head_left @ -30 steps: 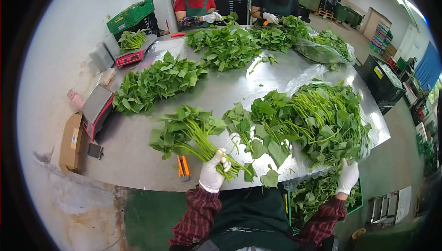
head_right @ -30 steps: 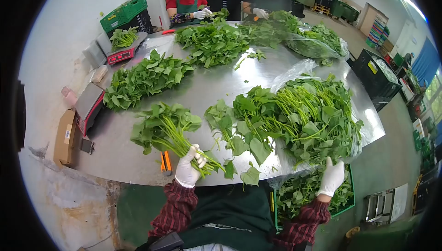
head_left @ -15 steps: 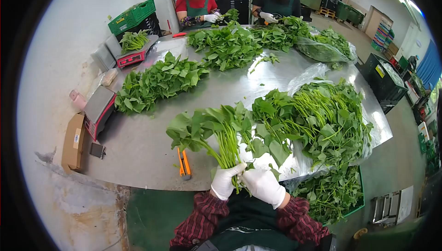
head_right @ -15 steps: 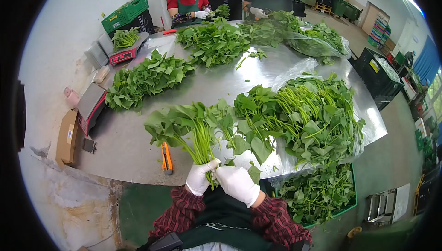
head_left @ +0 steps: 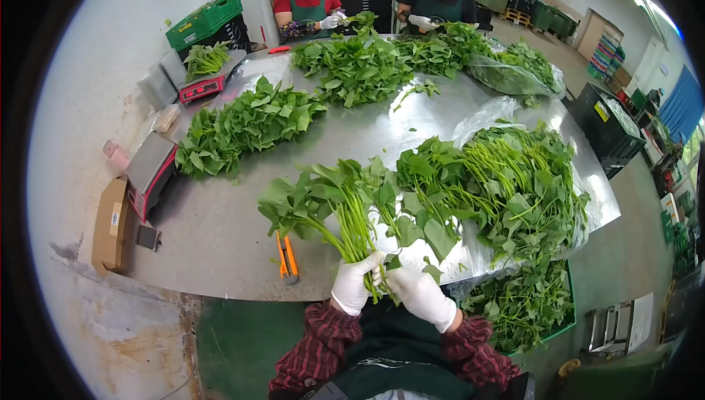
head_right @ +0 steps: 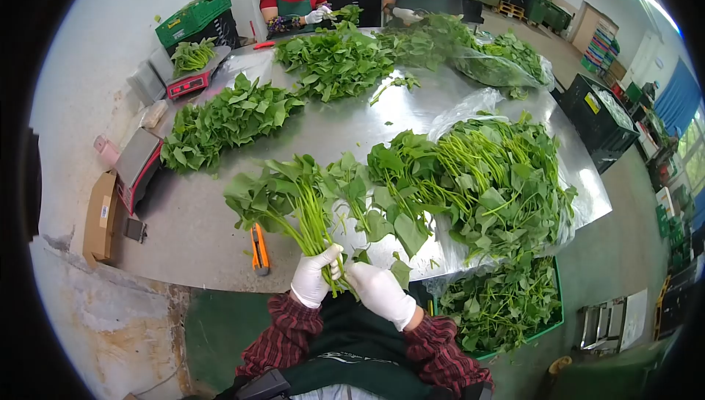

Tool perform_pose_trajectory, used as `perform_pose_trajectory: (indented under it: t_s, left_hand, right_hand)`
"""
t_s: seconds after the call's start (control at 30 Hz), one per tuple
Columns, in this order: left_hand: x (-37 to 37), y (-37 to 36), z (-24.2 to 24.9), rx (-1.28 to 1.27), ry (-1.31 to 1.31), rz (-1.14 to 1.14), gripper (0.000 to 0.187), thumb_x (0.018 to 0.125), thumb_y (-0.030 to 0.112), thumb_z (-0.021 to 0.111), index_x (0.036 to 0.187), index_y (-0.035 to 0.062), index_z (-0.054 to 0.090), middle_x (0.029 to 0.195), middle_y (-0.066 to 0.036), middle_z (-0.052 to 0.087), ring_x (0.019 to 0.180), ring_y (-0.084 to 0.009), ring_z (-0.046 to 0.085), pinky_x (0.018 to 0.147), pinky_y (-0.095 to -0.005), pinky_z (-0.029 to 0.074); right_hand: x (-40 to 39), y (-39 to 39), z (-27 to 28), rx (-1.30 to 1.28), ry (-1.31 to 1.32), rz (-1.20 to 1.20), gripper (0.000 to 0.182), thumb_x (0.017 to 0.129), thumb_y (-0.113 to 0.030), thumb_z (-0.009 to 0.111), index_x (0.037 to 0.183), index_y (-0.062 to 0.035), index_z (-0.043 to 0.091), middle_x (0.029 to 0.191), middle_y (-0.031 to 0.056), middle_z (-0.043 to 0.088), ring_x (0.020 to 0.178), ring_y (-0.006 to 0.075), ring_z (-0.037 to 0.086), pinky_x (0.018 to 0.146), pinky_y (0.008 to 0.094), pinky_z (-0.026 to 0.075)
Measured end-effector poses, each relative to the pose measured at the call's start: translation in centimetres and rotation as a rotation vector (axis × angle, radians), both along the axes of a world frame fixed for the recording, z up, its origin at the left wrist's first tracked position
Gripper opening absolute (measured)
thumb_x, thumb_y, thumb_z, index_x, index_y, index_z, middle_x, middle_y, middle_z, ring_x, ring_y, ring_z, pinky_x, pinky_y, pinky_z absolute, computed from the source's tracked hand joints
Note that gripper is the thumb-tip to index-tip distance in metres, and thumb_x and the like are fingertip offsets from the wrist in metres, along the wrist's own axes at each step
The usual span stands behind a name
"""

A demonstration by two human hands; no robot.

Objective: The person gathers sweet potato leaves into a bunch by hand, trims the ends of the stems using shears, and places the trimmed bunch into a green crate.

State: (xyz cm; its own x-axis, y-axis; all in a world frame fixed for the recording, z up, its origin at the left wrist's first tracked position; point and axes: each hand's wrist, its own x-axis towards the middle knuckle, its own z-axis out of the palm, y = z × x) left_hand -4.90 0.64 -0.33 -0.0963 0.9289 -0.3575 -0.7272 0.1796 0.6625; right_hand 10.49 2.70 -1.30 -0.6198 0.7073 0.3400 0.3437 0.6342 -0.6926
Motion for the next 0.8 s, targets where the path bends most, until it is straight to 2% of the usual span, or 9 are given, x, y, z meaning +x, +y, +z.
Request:
perform_pose_trajectory:
  t_s: [0.03,0.1,0.2,0.3,0.4,0.43,0.57,0.73,0.8]
  left_hand:
    - [0.0,-0.1,-0.2,-0.008,0.007,-0.013,0.01,0.081,0.008,0.067,0.081,0.0044,0.057,0.062,0.0,0.051,0.049,-0.0082,0.046,0.044,-0.0216,0.037]
    - [-0.1,-0.2,-0.4,-0.008,0.006,-0.014,0.011,0.08,0.008,0.068,0.081,0.0037,0.057,0.063,0.0,0.053,0.049,-0.0076,0.047,0.044,-0.0204,0.037]
    - [-0.2,-0.1,-1.0,0.013,0.001,0.008,0.012,0.079,0.007,0.068,0.08,0.004,0.057,0.062,0.0,0.053,0.049,-0.0073,0.048,0.043,-0.0199,0.037]
    - [0.2,-0.1,-0.3,-0.004,0.08,0.071,0.012,0.079,0.006,0.068,0.08,0.0047,0.057,0.061,0.001,0.052,0.047,-0.0072,0.048,0.042,-0.0199,0.037]
    - [0.8,0.0,-0.4,0.013,0.16,0.119,0.012,0.078,0.005,0.069,0.08,0.0051,0.057,0.06,0.002,0.052,0.046,-0.0071,0.048,0.041,-0.0197,0.037]
    - [1.0,0.0,-0.5,0.05,0.146,0.105,0.013,0.077,0.003,0.069,0.08,0.0051,0.056,0.06,0.002,0.052,0.046,-0.0068,0.047,0.04,-0.0198,0.036]
    - [1.7,-0.2,0.2,0.05,0.249,0.134,0.013,0.077,0.005,0.069,0.081,0.0052,0.056,0.062,0.001,0.053,0.046,-0.008,0.046,0.042,-0.0205,0.036]
    - [2.0,-0.4,0.2,0.035,0.278,0.091,0.012,0.077,0.004,0.069,0.075,0.0049,0.057,0.058,0.001,0.052,0.044,-0.008,0.046,0.042,-0.0209,0.036]
    - [1.9,-0.5,-0.4,0.023,0.267,0.083,0.013,0.075,0.002,0.07,0.077,0.0053,0.057,0.061,0.001,0.054,0.045,-0.007,0.046,0.042,-0.0204,0.035]
  right_hand:
    - [0.0,0.0,0.0,0.001,0.001,0.005,0.01,0.084,-0.013,0.056,0.088,-0.0033,0.056,0.072,0.0144,0.058,0.065,0.0327,0.059,0.057,0.0397,0.047]
    - [-0.1,-0.1,-0.1,0.065,-0.179,0.007,0.008,0.082,-0.011,0.057,0.085,-0.004,0.054,0.068,0.0132,0.056,0.064,0.0322,0.058,0.055,0.0402,0.046]
    - [-0.5,-0.6,0.0,0.18,-0.138,-0.133,0.009,0.08,-0.011,0.059,0.081,-0.0041,0.052,0.065,0.0136,0.053,0.061,0.0324,0.056,0.053,0.0409,0.045]
    - [-0.8,-0.4,0.1,0.099,-0.003,-0.267,0.013,0.08,-0.012,0.06,0.078,-0.004,0.051,0.065,0.0137,0.051,0.06,0.0332,0.055,0.053,0.0413,0.044]
    - [-1.1,-0.3,0.8,0.045,-0.003,-0.136,0.015,0.08,-0.013,0.06,0.076,-0.0039,0.049,0.066,0.0144,0.051,0.059,0.0338,0.055,0.053,0.0414,0.044]
    - [-1.3,-0.2,-0.1,0.106,-0.081,-0.132,0.014,0.08,-0.012,0.059,0.077,-0.0038,0.049,0.066,0.0148,0.051,0.058,0.0337,0.055,0.052,0.0407,0.045]
    - [-1.4,-0.6,0.0,0.166,-0.084,-0.114,0.008,0.08,-0.007,0.055,0.077,-0.0039,0.048,0.064,0.0146,0.051,0.055,0.0327,0.055,0.049,0.0405,0.045]
    - [-0.8,-0.1,0.7,0.112,-0.087,-0.051,0.006,0.078,-0.005,0.054,0.077,-0.003,0.049,0.063,0.0153,0.053,0.054,0.0339,0.055,0.049,0.0411,0.045]
    - [-0.7,-0.1,0.8,0.08,-0.112,-0.032,0.006,0.077,-0.005,0.055,0.076,-0.0026,0.049,0.062,0.0156,0.054,0.053,0.0345,0.055,0.049,0.0413,0.046]
